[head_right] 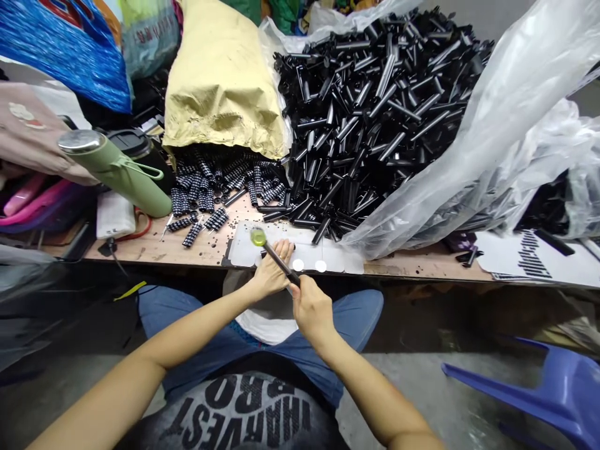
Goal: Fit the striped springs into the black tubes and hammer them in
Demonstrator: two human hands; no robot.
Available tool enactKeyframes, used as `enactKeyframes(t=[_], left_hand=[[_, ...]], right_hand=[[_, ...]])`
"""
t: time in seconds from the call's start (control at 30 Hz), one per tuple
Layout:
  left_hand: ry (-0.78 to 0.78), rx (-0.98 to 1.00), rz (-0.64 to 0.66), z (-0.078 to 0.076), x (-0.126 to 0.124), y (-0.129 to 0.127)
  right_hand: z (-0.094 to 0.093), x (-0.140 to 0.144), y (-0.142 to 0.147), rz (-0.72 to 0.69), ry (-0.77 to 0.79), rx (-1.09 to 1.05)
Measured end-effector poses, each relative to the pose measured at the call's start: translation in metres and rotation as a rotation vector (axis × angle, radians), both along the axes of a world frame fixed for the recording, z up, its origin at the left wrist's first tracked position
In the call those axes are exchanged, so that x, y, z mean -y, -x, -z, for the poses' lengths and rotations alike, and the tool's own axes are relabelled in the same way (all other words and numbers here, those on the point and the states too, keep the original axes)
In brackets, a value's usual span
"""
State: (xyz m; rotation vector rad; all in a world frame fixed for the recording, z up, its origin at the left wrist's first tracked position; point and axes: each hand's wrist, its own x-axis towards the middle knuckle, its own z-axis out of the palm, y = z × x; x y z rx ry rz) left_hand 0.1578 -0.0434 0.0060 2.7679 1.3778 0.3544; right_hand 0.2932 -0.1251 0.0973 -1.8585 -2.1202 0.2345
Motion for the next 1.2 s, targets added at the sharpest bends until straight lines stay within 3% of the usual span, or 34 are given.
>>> enactKeyframes(t=[0.13, 0.27, 0.37, 0.43, 0.5, 0.57, 0.63, 0.7, 0.77, 0.9, 0.97, 1.07, 1.2], left_hand=[[0.000, 0.058, 0.016, -0.002, -0.014, 0.002], [0.119, 0.087, -0.141, -0.021, -0.010, -0.001], [0.245, 0.071, -0.086, -0.037, 0.005, 0.001], [0.282, 0.099, -0.077, -0.046, 0.001, 0.005], [0.246, 0.153, -0.266, -0.053, -0.027, 0.012], [0.175, 0.198, -0.445, -0.057, -0.070, 0.019], [0.200, 0.194, -0.502, -0.057, -0.111, 0.025], [0.265, 0.233, -0.522, -0.056, -0.133, 0.029], [0.369, 0.374, -0.526, -0.053, -0.131, 0.031], [0.586, 0.788, -0.405, -0.052, -0.091, 0.035], [0.627, 0.881, -0.342, -0.053, -0.077, 0.038], [0.543, 0.872, -0.323, -0.055, -0.086, 0.045], [0.213, 0.581, -0.589, -0.054, -0.139, 0.044]], right_hand=[[0.012, -0.002, 0.002, 0.008, 0.244, 0.186], [0.007, -0.017, -0.021, 0.079, 0.169, 0.187], [0.017, -0.039, -0.048, 0.115, 0.132, 0.267], [0.031, -0.054, -0.065, 0.119, 0.104, 0.319], [0.043, -0.067, -0.075, 0.086, 0.056, 0.341], [0.050, -0.079, -0.076, 0.032, -0.009, 0.314], [0.050, -0.090, -0.068, -0.010, -0.076, 0.220], [0.045, -0.103, -0.053, -0.035, -0.134, 0.092], [0.039, -0.119, -0.034, -0.072, -0.187, -0.001], [0.031, -0.148, 0.001, -0.221, -0.206, -0.061], [0.028, -0.157, 0.012, -0.292, -0.179, -0.088], [0.025, -0.159, 0.016, -0.304, -0.177, -0.133], [0.023, -0.146, 0.011, -0.271, -0.181, -0.170]])
